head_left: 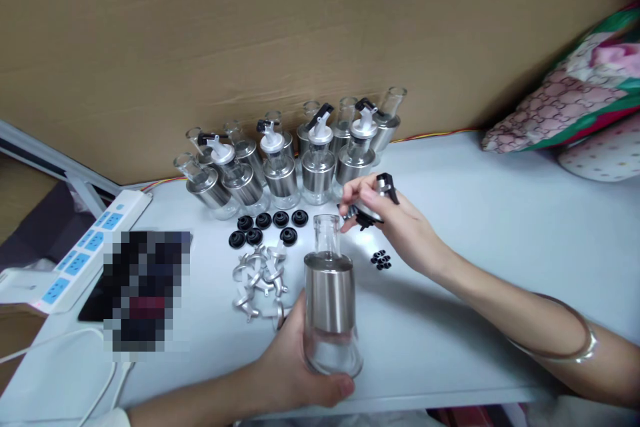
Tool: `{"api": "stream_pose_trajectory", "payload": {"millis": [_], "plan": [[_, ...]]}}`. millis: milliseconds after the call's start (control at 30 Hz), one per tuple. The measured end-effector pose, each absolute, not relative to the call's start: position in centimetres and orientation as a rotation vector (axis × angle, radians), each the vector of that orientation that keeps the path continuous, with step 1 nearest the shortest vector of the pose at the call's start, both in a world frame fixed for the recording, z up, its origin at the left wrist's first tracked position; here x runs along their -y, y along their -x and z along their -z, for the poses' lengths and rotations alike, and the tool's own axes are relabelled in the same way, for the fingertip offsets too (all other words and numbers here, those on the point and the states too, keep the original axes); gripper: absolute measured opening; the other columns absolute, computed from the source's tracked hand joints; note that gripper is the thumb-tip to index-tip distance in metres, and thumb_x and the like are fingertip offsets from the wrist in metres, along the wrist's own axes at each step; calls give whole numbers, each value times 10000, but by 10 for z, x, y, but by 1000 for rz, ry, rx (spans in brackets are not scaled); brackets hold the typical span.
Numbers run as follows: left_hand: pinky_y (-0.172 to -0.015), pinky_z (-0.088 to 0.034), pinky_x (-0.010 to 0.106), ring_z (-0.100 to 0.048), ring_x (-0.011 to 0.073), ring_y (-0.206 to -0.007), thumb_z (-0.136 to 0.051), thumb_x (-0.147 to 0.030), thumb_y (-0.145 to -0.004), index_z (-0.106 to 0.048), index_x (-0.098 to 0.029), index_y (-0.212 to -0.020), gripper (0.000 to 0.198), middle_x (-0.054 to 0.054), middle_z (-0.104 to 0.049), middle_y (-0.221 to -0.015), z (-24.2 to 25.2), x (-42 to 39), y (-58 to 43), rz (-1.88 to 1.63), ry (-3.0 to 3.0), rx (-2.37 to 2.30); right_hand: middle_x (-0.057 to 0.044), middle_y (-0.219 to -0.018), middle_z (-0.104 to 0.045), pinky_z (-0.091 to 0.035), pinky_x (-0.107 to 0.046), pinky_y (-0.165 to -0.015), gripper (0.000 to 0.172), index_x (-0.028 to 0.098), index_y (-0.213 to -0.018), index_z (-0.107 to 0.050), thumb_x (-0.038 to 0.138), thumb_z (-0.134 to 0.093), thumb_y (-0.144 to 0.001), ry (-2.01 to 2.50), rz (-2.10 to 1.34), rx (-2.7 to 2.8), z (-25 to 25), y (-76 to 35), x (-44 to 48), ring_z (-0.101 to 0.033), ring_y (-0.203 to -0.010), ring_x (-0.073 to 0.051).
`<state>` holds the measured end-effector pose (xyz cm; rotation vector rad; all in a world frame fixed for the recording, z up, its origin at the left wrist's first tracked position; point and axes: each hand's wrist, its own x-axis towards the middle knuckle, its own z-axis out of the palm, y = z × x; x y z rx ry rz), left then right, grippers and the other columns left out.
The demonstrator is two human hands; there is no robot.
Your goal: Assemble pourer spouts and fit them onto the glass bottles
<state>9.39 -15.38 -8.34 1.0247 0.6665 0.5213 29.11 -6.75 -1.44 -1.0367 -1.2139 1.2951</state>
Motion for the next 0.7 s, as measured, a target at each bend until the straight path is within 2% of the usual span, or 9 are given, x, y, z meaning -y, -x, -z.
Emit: {"api": "stream_pose_trajectory", "payload": {"millis": [133,267,400,700], "plan": [[-806,-392,335,-501,188,-884,-767,-497,-641,-312,-206,-1247,812,72,-500,-1018,77,152,-94,-466,-1094,-676,6,-826,-426,-431,-225,-559,373,226,-797,-482,596,-497,-841,1175,-1213,1179,13,-294,65,-426,-684,-121],[-852,-391,362,-502,210,-923,-759,-539,-621,-300,-194,-1273,869,73,-499,-1025,68,149,-95,-412,-1170,-699,22,-749,-407,-385,-204,-486,384,210,-775,-502,587,-505,-847,1038,-1334,1162,13,-292,66,-394,-576,-91],[-875,-379,379,-502,238,-960,-743,-554,-622,-290,-182,-1282,883,85,-500,-1038,66,148,-95,-405,-1186,-710,21,-739,-441,-401,-204,-515,351,210,-766,-510,542,-492,-879,955,-1376,1121,14,-290,67,-427,-583,-92],[-872,-380,376,-492,237,-990,-770,-398,-624,-341,-189,-1213,758,82,-491,-1086,68,148,-93,-365,-1204,-719,3,-860,-456,-425,-240,-575,336,228,-773,-504,544,-469,-882,920,-1307,1092,15,-289,69,-446,-650,-119]]}}
